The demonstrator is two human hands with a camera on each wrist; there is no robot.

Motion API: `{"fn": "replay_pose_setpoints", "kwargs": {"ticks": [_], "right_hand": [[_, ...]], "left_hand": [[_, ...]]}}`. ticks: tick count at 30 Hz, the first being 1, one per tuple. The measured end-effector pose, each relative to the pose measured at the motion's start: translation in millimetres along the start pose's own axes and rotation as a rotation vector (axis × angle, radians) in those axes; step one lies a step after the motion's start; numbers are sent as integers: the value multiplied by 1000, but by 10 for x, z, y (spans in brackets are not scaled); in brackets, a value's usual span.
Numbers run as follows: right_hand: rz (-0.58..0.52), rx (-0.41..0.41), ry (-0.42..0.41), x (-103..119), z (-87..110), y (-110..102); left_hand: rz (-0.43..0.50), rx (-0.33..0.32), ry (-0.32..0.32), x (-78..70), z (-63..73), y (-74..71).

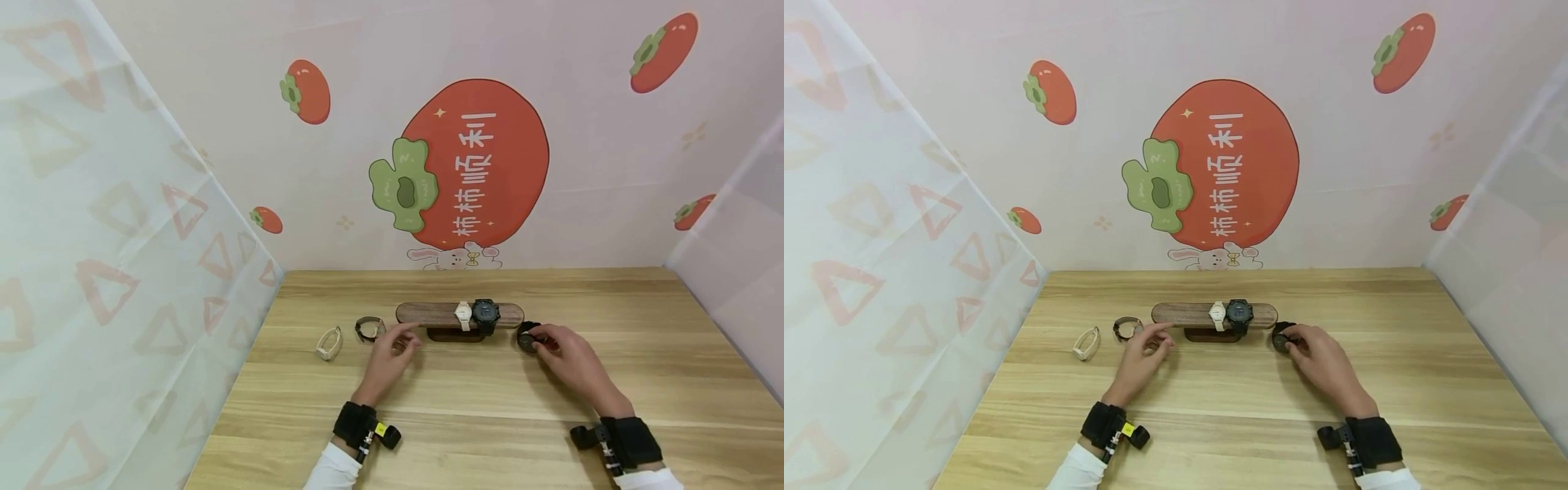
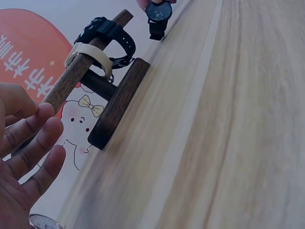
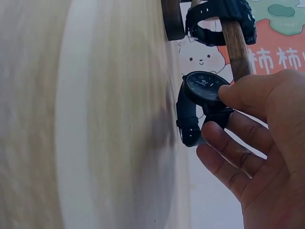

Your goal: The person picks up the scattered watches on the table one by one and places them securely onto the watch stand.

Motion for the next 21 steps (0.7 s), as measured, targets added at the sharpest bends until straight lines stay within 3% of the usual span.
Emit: {"fn": "replay_pose_setpoints", "kwargs": {"ticks": [11, 21], "right_hand": [[-1, -1, -34, 123, 25, 71], [-4, 12, -44, 231, 53, 159]], "left_hand": [[13, 37, -22, 11, -23, 151], [35, 30, -24, -5, -29, 206]]}}
Point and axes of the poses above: each hand's wrist, its own z-axis away from the middle knuckle, its own y-axis out of the palm, x = y × z, the point moved 6 cm from there along -z, towards the middle knuckle, and after that the axes turned 4 degrees about y, right-handed, at the moved point
